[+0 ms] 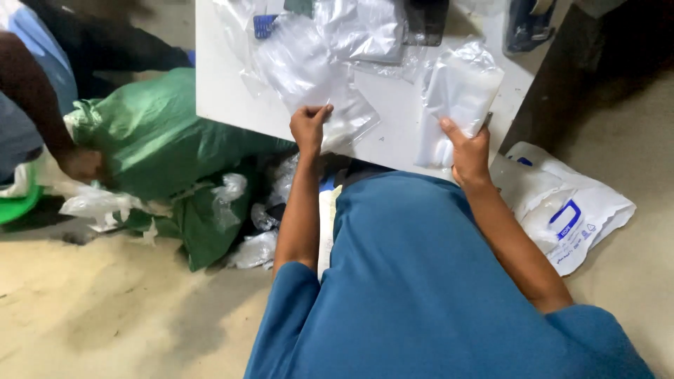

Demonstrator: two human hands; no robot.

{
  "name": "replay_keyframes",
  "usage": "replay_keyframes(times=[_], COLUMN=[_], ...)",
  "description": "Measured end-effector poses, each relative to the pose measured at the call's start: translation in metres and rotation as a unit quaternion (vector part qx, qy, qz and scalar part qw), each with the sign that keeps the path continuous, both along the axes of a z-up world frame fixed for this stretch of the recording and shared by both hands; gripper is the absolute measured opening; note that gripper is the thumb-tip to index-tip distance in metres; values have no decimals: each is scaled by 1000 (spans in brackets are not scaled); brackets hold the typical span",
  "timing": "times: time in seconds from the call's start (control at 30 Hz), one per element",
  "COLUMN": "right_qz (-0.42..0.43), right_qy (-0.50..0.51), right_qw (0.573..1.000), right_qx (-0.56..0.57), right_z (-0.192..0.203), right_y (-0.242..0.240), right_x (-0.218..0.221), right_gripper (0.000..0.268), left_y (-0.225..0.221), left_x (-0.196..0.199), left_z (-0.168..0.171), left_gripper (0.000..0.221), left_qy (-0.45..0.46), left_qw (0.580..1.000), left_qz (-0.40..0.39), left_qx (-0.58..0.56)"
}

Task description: Sorting and organizing clear plastic bags on a workstation table

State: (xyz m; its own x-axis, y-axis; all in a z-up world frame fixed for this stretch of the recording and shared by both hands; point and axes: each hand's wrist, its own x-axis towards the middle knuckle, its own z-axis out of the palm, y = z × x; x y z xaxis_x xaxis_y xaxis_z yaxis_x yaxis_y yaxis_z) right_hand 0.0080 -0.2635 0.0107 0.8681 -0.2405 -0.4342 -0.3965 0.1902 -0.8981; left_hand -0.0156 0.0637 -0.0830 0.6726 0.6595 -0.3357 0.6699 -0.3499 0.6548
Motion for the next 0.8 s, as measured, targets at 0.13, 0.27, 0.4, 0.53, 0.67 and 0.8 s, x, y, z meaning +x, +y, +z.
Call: replay_keyframes(times=[0.13,0.27,0.4,0.53,0.67,0.8], right_qz=[3,1,3,6,18,61], right_qy=[21,28,17,8,-4,-16], right_qw=[1000,1000,1000,1000,1000,997], right_qx=[-8,-7,-13,-18,-24,-44], right_z=[13,15,29,33,28,12], right_y=[8,11,10,6,0,4], right_x=[-1,0,3,1,-8,-9], right_gripper=[50,50,49,49,48,49], left_y=[3,2,17,26,7,-2], left_x=[-1,5,3,3,-2,5], left_z=[-9,-1,-39,-62,-31,-5], left_gripper=[24,33,36,27,25,26], left_qy=[-99,-145,-168,-147,-155,-169], left_qw=[984,973,958,955,947,945], left_qz=[90,148,162,167,183,187], left_qx=[-119,-106,-170,-197,-214,-207])
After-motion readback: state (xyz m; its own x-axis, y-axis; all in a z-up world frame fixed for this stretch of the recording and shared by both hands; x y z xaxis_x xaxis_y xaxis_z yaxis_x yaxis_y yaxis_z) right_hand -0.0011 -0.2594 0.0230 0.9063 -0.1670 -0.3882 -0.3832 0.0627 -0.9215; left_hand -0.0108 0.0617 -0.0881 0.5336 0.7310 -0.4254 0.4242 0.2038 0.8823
